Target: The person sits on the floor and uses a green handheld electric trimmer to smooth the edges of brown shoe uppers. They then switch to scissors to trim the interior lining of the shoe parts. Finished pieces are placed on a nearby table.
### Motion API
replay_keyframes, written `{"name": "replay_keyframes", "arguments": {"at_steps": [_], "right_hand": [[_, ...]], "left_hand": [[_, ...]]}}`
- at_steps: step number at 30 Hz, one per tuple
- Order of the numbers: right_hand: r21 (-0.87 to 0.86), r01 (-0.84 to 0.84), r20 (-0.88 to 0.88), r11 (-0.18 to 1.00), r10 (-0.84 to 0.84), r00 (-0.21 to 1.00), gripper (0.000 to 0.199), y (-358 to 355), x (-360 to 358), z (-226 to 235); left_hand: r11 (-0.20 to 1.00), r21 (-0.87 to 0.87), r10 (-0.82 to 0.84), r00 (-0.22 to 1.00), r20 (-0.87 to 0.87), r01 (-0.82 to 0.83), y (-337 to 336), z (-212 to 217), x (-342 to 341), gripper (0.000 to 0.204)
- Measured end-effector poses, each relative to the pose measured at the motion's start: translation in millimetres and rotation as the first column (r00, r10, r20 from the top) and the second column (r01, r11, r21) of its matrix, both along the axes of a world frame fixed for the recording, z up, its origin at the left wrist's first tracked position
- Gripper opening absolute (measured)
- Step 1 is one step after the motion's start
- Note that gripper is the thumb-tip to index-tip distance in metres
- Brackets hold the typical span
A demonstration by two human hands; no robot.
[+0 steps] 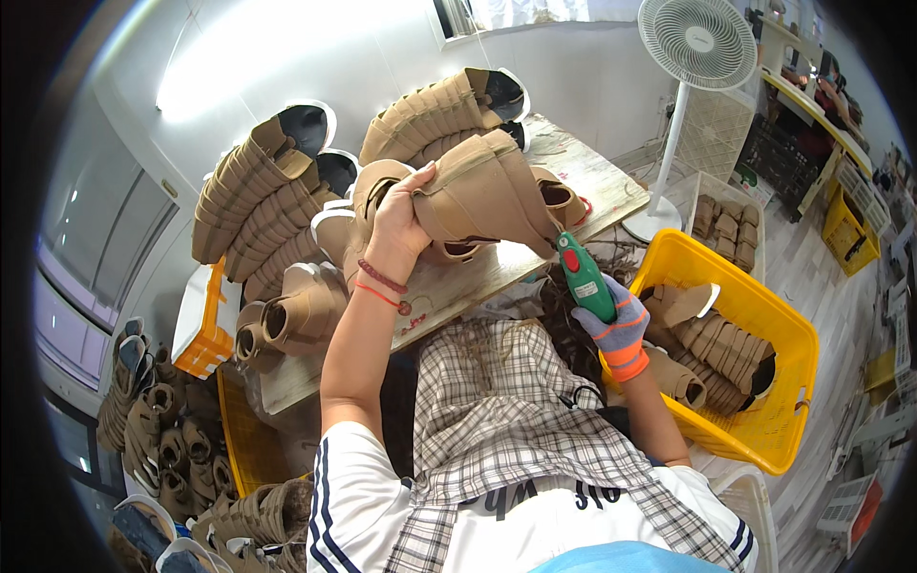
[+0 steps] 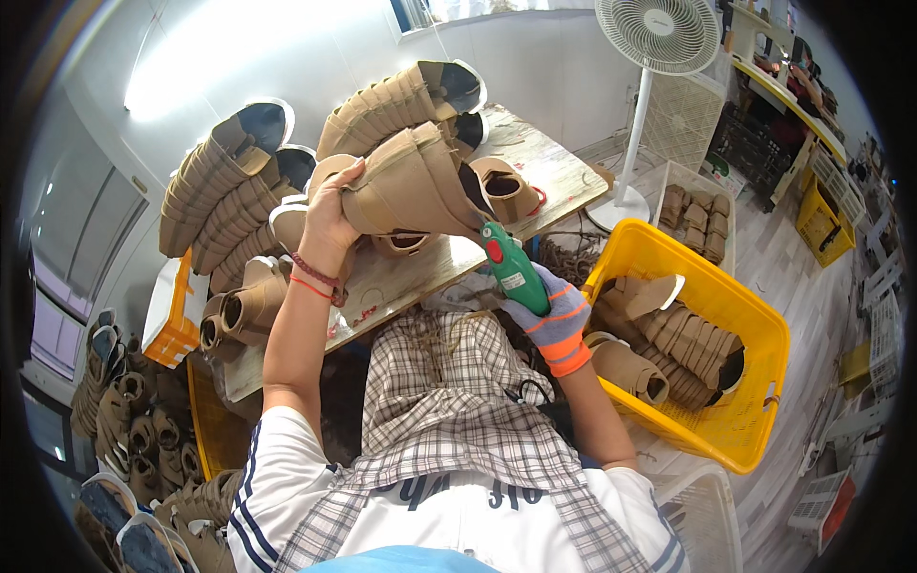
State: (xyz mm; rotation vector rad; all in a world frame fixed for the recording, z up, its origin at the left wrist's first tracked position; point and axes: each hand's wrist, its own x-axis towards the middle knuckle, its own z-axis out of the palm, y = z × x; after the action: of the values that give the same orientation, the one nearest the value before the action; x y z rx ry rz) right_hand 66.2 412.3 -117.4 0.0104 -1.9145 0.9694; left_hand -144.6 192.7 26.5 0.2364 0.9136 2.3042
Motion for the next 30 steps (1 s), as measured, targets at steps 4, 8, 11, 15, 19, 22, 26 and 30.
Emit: {"name": "replay_keyframes", "arguments": {"at_steps": [4,8,11,15,19,22,26,30], "right_hand": [[-0.214,-0.091,0.041,0.973,0.102,0.994,0.05,-6.3,-6.3,-1.5],[-0.447,-0.091,0.1,0.89,0.151,0.984,0.046,-8.7,-19.1,-8.3],[-0.654,-0.151,0.038,0.741,0.232,0.972,0.033,-4.0,-33.1,-22.4],[-0.641,-0.037,0.112,0.766,0.141,0.984,0.042,20.4,-39.7,-55.6],[-0.598,0.064,0.16,0.799,0.041,0.986,0.038,34.7,-43.7,-70.5],[-0.585,0.092,0.18,0.806,0.019,0.983,0.03,39.0,-49.5,-77.8],[-0.61,0.114,0.273,0.784,0.073,0.959,0.04,35.4,-55.1,-69.9],[-0.565,0.076,0.294,0.822,0.115,0.949,0.043,22.6,-63.6,-50.3]], "left_hand": [[0.999,0.019,-0.027,0.984,-0.177,0.031,17.9,4.1,6.5,0.027],[0.995,-0.073,0.031,0.911,-0.411,-0.066,37.3,8.2,9.7,0.031],[0.944,-0.266,0.016,0.83,-0.558,-0.197,52.5,5.7,-0.8,0.032],[0.825,-0.438,-0.151,0.608,-0.779,-0.357,88.3,-7.9,-26.1,0.033],[0.361,-0.581,-0.649,0.25,-0.718,-0.73,118.5,-34.4,-74.7,0.043],[0.388,-0.514,-0.591,0.221,-0.776,-0.765,124.5,-71.6,-109.3,0.037],[0.603,-0.548,-0.154,0.589,-0.793,-0.58,97.9,-96.3,-140.4,0.034],[0.844,-0.168,0.182,0.568,-0.803,-0.509,63.7,-55.2,-64.0,0.027]]}}
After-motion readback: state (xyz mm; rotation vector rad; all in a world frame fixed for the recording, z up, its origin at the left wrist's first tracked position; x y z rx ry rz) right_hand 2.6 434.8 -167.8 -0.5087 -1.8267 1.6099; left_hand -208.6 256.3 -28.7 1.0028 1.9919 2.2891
